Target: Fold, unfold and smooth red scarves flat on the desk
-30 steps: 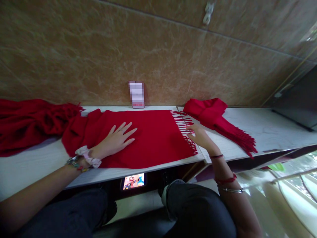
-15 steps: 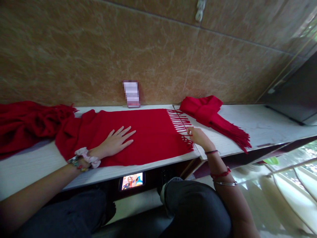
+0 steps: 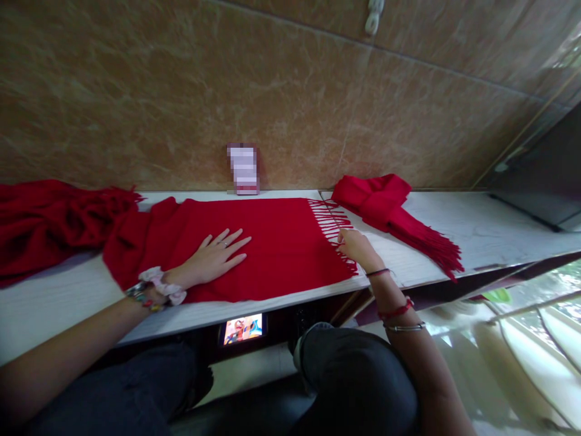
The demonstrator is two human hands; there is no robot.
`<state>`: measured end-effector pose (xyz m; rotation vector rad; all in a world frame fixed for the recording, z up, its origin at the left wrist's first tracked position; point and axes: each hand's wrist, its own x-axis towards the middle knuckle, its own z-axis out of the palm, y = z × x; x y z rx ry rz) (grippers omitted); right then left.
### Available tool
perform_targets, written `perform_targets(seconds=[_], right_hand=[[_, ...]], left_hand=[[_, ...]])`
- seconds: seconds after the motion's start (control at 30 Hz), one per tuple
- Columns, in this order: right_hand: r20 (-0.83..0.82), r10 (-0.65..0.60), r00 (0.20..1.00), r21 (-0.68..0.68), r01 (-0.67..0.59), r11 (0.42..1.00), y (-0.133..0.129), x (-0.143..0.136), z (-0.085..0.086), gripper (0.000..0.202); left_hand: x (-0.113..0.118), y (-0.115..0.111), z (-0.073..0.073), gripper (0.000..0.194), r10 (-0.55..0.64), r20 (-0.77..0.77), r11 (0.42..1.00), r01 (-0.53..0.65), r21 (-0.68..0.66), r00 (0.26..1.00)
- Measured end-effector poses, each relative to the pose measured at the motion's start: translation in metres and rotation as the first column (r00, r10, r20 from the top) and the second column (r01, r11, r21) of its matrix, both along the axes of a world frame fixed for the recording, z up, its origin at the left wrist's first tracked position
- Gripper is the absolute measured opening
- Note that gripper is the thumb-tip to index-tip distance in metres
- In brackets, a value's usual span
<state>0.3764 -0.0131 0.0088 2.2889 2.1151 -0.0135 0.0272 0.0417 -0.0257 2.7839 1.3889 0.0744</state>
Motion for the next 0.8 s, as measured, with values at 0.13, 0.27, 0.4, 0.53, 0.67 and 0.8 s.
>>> perform_targets(seconds=[0.13,0.27,0.4,0.53,0.67,0.8], right_hand=[[0.137,-0.187,0.973,0.125,0.171,0.977,-0.012,0.024,0.004,0.03],[0.041,-0.092,0.995,0.262,0.078,0.962,-0.015,0.027,0.009,0.028],[-0.044,0.202,0.978,0.145,-0.194,0.97,-0.004,0.017,-0.001,0.027],[0.068,-0.016,0.998,0.061,0.012,0.998,-0.005,0.039,-0.014,0.031],[0.071,-0.142,0.987,0.239,0.121,0.964,-0.017,0.06,-0.006,0.031],[-0.114,0.213,0.97,0.209,-0.186,0.96,-0.023,0.029,0.007,0.026]], left_hand=[[0.0,0.0,0.0,0.053,-0.002,0.01,1.0,0.002,0.0,1.0],[0.0,0.0,0.0,0.053,-0.002,0.016,1.0,0.002,-0.002,1.0],[-0.001,-0.001,0.001,0.052,0.006,0.014,1.0,-0.006,-0.006,1.0],[0.0,-0.001,0.002,0.052,0.005,0.004,1.0,-0.005,-0.014,1.0],[0.0,-0.002,0.004,0.052,0.016,-0.002,1.0,-0.016,-0.025,1.0],[0.0,-0.002,0.004,0.052,0.018,-0.007,0.999,-0.018,-0.029,1.0]])
